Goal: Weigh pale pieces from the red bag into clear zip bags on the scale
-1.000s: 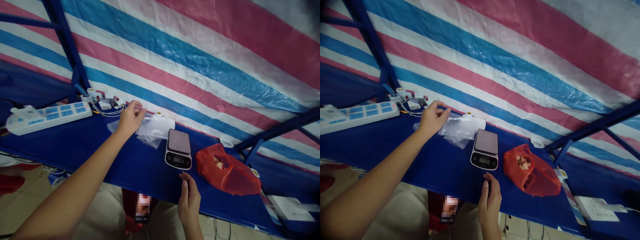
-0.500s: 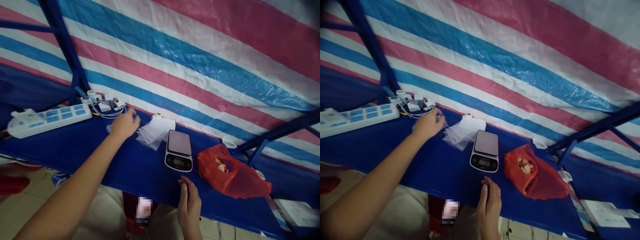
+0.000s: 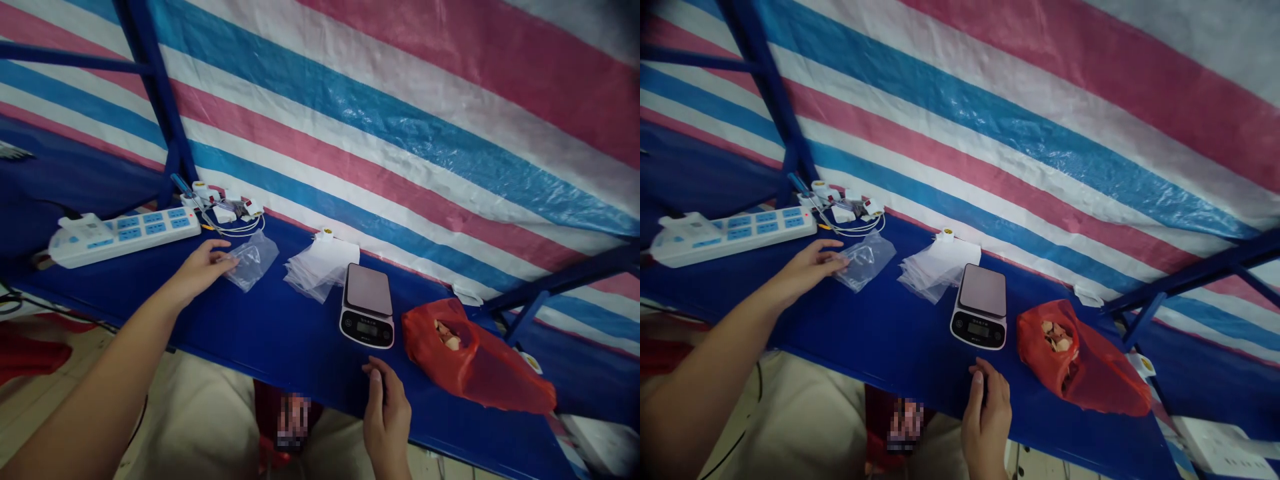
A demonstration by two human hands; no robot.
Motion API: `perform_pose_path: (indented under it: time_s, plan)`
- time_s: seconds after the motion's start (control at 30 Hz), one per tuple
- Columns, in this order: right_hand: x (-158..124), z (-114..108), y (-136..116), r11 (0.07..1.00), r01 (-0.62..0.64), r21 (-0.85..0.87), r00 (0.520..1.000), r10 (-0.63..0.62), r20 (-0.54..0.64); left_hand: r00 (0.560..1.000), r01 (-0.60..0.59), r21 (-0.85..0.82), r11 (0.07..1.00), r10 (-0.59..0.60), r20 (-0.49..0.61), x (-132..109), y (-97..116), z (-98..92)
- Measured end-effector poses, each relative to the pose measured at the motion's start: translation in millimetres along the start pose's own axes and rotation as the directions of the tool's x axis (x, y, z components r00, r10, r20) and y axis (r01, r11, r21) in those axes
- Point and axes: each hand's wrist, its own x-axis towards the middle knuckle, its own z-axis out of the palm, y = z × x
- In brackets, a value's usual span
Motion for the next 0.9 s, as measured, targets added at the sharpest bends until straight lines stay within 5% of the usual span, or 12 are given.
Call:
perform_pose_path:
  time_s: [0.13,0.23,0.47,0.53,0.67,0.9]
  plan:
    - [-6,5,-18,0.997,0.063,0.048,0.998,-0.064,0.019,0.965,0.049,0.040,0.998,-0.058,0.255,-39,-3,-16.9]
    - [-11,16,-57,0.970,0.222,0.096,0.965,-0.233,0.124,0.939,0.028,0.115,0.993,-0.066,0.338,-62,-11,-18.8]
    - [0,67,-167,0.804,0.578,0.143,0.702,-0.579,0.415,0.870,-0.072,0.040,0.997,0.043,0.491,-91,-20,-0.6]
    - [2,87,-174,0.788,0.608,0.098,0.662,-0.572,0.484,0.872,-0.140,0.030,0.990,0.109,0.478,-94,-21,10.8]
    - [0,118,-157,0.804,0.593,-0.033,0.690,-0.487,0.535,0.909,-0.254,0.184,0.949,0.170,0.380,-98,-24,31.6]
    - [3,116,-132,0.808,0.571,-0.144,0.725,-0.414,0.550,0.979,-0.204,0.369,0.907,0.177,0.105,-107,-25,41.0]
